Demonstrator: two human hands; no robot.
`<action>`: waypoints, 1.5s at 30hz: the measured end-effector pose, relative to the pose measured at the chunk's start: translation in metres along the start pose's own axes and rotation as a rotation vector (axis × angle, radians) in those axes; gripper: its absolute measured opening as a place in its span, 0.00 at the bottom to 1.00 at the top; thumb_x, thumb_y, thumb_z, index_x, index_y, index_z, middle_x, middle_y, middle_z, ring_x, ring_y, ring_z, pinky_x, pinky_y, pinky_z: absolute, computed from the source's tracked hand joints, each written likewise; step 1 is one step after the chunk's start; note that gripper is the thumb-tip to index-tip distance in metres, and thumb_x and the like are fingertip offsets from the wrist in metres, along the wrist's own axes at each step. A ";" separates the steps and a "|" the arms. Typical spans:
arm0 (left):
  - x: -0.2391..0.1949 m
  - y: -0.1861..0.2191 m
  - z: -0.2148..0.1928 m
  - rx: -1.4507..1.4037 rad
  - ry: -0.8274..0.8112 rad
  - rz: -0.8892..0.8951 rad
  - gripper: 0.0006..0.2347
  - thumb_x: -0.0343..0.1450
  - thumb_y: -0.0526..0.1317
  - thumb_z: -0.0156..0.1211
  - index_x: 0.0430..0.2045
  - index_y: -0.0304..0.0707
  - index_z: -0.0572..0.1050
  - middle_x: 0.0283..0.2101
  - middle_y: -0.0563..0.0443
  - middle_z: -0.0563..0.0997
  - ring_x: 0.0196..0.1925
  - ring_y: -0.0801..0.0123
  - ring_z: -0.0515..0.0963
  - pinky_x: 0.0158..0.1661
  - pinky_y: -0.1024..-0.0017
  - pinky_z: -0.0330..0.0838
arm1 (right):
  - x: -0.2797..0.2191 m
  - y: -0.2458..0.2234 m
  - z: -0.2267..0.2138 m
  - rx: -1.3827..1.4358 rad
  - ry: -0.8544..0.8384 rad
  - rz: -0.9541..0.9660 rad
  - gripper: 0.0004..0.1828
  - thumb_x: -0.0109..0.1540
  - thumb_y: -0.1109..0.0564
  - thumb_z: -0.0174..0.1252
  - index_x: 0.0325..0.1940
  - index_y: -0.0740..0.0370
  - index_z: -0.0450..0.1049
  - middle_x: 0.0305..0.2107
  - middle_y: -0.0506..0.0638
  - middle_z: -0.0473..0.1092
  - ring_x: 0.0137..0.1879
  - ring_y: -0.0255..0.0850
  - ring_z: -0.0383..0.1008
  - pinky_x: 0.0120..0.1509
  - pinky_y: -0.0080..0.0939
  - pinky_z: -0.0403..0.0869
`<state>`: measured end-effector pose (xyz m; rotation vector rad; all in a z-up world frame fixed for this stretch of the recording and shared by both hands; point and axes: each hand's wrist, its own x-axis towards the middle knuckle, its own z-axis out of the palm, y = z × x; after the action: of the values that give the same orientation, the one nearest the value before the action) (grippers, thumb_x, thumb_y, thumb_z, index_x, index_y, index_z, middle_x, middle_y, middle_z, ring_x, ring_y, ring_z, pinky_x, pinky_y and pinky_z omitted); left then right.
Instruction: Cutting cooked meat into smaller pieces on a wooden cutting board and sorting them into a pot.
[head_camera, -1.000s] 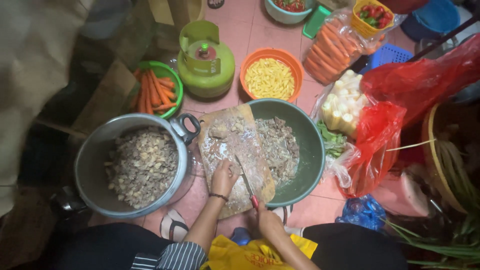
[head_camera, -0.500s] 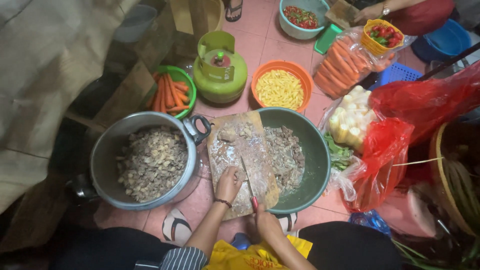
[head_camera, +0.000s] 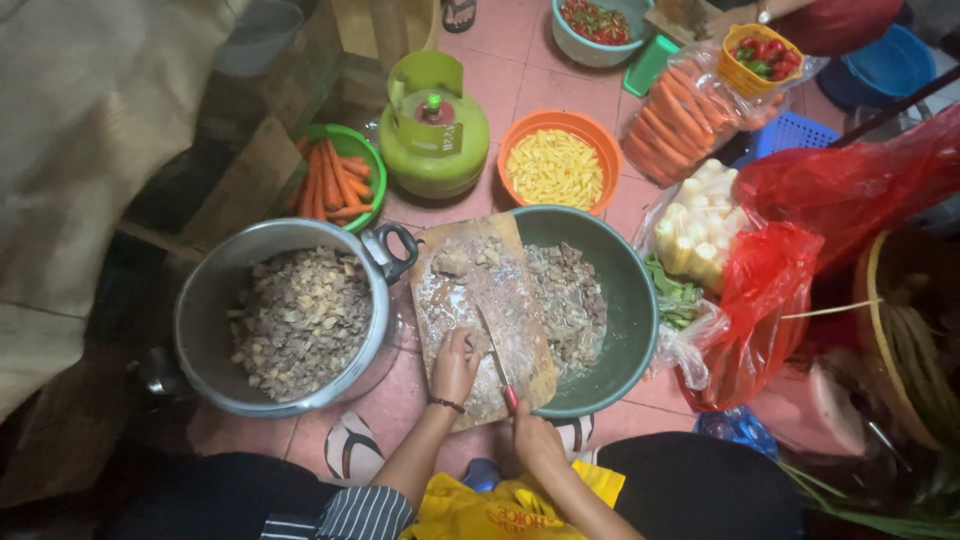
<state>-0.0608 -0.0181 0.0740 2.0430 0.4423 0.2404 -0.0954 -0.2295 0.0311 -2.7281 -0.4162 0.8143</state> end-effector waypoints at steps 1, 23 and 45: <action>0.000 -0.001 0.002 -0.001 -0.004 -0.001 0.18 0.65 0.29 0.67 0.48 0.33 0.72 0.46 0.40 0.76 0.39 0.56 0.82 0.39 0.63 0.79 | -0.002 0.001 -0.001 0.001 -0.001 0.004 0.13 0.67 0.55 0.38 0.51 0.65 0.60 0.33 0.72 0.76 0.42 0.69 0.78 0.47 0.68 0.74; 0.009 0.003 0.005 0.072 0.027 0.044 0.18 0.61 0.26 0.65 0.45 0.34 0.72 0.39 0.39 0.77 0.35 0.52 0.80 0.38 0.58 0.75 | -0.019 0.005 -0.019 0.066 0.010 -0.022 0.12 0.67 0.55 0.41 0.51 0.65 0.60 0.29 0.72 0.75 0.39 0.68 0.78 0.43 0.68 0.74; 0.009 -0.006 0.007 0.005 0.044 0.066 0.16 0.62 0.27 0.65 0.44 0.34 0.74 0.39 0.40 0.78 0.35 0.57 0.81 0.37 0.65 0.79 | -0.071 -0.031 -0.061 0.138 0.248 -0.105 0.12 0.69 0.59 0.39 0.54 0.68 0.59 0.33 0.73 0.74 0.35 0.70 0.76 0.35 0.67 0.73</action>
<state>-0.0516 -0.0171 0.0651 2.0625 0.4031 0.3251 -0.1234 -0.2350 0.1255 -2.6100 -0.4288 0.4523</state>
